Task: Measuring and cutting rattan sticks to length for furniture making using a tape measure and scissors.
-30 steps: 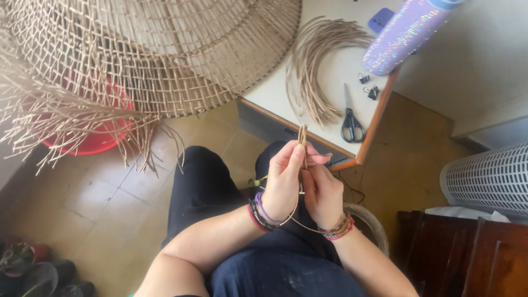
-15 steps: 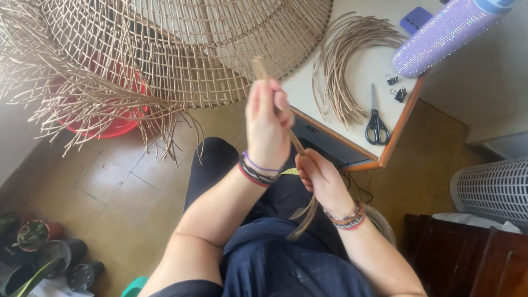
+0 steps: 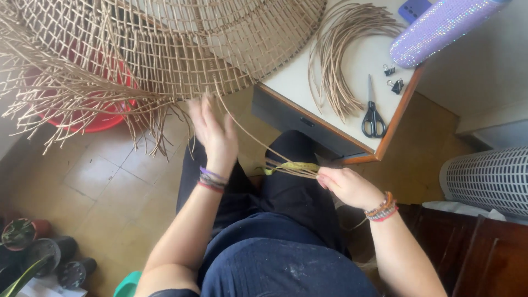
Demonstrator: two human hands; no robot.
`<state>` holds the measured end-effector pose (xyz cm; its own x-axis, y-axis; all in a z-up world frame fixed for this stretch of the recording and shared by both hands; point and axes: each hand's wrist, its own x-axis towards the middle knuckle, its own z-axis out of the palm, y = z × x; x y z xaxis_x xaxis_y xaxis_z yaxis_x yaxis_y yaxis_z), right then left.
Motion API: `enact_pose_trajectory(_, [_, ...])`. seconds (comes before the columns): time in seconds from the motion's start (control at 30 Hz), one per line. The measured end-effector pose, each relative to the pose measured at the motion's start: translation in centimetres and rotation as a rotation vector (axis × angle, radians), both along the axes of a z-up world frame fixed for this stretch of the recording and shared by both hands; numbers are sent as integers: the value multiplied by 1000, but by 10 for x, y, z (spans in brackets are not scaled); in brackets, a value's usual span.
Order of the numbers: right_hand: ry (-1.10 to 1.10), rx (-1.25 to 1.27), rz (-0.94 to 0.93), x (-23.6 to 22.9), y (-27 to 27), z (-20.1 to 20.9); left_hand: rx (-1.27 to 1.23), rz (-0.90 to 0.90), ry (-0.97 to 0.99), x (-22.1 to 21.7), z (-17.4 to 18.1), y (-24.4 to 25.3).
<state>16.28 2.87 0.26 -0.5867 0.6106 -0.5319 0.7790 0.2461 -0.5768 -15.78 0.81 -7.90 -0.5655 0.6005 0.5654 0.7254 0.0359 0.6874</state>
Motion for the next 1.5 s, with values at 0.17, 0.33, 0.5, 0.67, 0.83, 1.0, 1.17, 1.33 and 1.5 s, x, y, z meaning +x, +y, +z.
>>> enact_pose_trajectory(0.17, [-357, 87, 307, -49, -5, 36, -229, -317, 615, 92, 96, -42])
enact_pose_trajectory(0.33, [-248, 437, 588, -13, 21, -36, -734, -1180, -82, 145, 20, -21])
enact_pose_trajectory(0.5, [-377, 221, 83, -7, 44, -14, -683, -821, 352, 171, 8, -23])
enact_pose_trajectory(0.67, [-87, 170, -138, 20, 71, 22, -753, -814, 160, 148, 38, -7])
enact_pose_trajectory(0.83, [-273, 869, -279, 82, 124, -70, -794, -754, -18, 122, 34, 1])
enact_pose_trajectory(1.0, [-639, 974, -314, 75, 134, -89, -770, -807, -251, 104, 56, 1])
enact_pose_trajectory(1.17, [-443, 913, -419, 74, 124, -48, -783, -824, -380, 87, 53, 2])
enact_pose_trajectory(1.33, [323, 557, -584, 46, 40, 48, -822, -845, -559, 69, 49, 5])
enact_pose_trajectory(1.5, [383, -318, -348, 49, -7, 18, -850, -999, -902, 62, 63, 5])
